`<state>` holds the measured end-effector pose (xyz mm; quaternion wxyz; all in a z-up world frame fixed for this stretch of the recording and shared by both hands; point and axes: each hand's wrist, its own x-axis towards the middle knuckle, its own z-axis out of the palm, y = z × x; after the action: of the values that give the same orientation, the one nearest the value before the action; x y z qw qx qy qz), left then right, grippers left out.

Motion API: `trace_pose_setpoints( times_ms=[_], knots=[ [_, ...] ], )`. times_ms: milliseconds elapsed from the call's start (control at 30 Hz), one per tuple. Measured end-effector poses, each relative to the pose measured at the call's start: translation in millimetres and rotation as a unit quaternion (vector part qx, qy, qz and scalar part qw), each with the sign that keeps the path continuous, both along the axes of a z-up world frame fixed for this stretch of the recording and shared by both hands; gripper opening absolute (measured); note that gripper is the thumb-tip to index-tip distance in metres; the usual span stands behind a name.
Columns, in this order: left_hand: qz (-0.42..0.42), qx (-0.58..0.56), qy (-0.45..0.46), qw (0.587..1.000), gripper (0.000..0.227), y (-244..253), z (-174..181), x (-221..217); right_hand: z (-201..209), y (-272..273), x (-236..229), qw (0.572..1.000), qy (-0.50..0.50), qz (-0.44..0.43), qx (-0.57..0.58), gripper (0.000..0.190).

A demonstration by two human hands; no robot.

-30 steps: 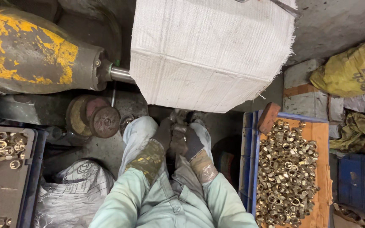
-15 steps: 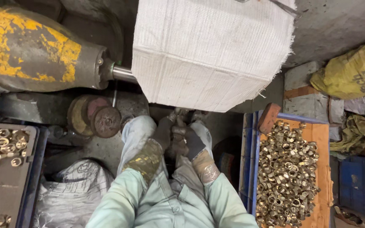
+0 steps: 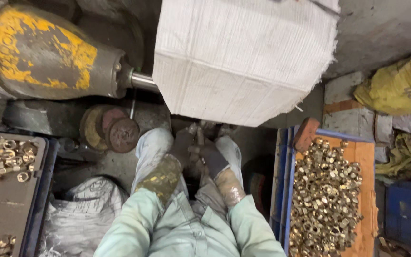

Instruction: The person sits on the floor and repeatedly picks up small brass fittings from a tray. They press each fitting against a rotating buffing wheel to polish it, then place the finished piece into a separate tray.

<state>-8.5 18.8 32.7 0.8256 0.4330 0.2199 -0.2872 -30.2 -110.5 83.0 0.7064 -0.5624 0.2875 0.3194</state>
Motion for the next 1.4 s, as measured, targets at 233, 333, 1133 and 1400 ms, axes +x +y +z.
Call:
trace_pose_setpoints(
  times_ms=[233,333,1133,1400],
  knots=[
    [0.018,-0.232,0.086,0.969,0.031,-24,-40,9,-16,-13,4,0.948,0.029,-0.158,0.274,0.004],
    [0.01,-0.28,0.073,0.957,0.041,-18,-53,8,-18,-9,6,0.925,0.007,-0.148,0.35,0.004],
    [0.034,-0.041,-0.053,0.997,0.038,-1,-35,8,-8,-7,9,0.997,0.002,0.001,0.081,0.04],
    [0.046,-0.184,0.072,0.979,0.032,-19,-20,10,-41,-17,6,0.952,0.091,-0.165,0.243,0.005]
  ],
)
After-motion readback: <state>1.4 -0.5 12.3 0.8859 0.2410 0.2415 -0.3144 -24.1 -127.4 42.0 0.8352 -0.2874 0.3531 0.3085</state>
